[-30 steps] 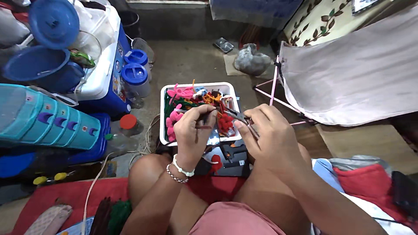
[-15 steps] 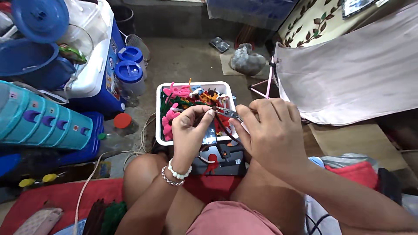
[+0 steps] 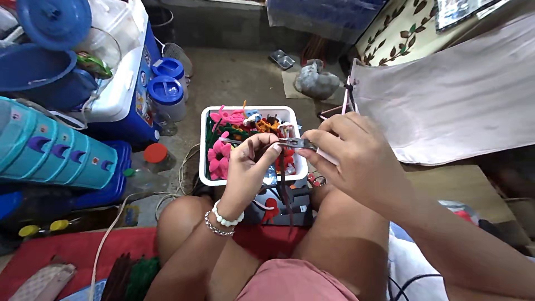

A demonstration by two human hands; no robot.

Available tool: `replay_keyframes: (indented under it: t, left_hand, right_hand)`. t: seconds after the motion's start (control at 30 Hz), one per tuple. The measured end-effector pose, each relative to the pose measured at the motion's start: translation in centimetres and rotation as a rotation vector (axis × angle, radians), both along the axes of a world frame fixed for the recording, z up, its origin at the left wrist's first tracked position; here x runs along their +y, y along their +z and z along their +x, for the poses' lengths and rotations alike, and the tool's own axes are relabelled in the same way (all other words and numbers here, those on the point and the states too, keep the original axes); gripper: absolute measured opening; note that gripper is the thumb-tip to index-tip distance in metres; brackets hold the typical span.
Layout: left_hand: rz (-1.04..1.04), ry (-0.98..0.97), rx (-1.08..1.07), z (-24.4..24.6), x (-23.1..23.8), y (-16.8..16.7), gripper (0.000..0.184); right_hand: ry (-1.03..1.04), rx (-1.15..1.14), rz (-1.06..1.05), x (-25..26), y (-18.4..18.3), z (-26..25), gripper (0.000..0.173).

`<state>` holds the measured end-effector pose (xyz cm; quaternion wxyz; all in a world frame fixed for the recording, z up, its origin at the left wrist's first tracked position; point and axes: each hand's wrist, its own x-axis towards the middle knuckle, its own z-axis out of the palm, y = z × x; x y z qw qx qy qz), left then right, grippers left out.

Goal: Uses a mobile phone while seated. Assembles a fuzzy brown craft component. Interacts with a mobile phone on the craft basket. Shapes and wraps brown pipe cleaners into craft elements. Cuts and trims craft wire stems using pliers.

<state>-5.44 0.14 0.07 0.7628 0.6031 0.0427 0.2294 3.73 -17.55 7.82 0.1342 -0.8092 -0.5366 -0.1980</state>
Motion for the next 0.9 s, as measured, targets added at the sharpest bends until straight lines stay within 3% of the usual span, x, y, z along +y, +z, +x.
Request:
replay_keyframes:
  t: [0.17, 0.43, 0.9]
  left_hand:
    - [-0.218, -0.155, 0.014, -0.1, 0.1, 0.5, 0.012]
    - [-0.416, -0.286, 0.046, -0.4, 0.0, 0.9, 0.018]
    - [-0.124, -0.006, -0.17, -0.1, -0.9, 0.1, 0.011]
  right_hand:
    - [0.053, 0.083, 0.045, -0.5, -0.2, 0.5, 0.039]
    - [0.064, 0.029, 0.127, -0.7, -1.1, 0.3, 0.034]
    - [-0.038, -0.103, 0.15, -0.3, -1.5, -1.2, 0.037]
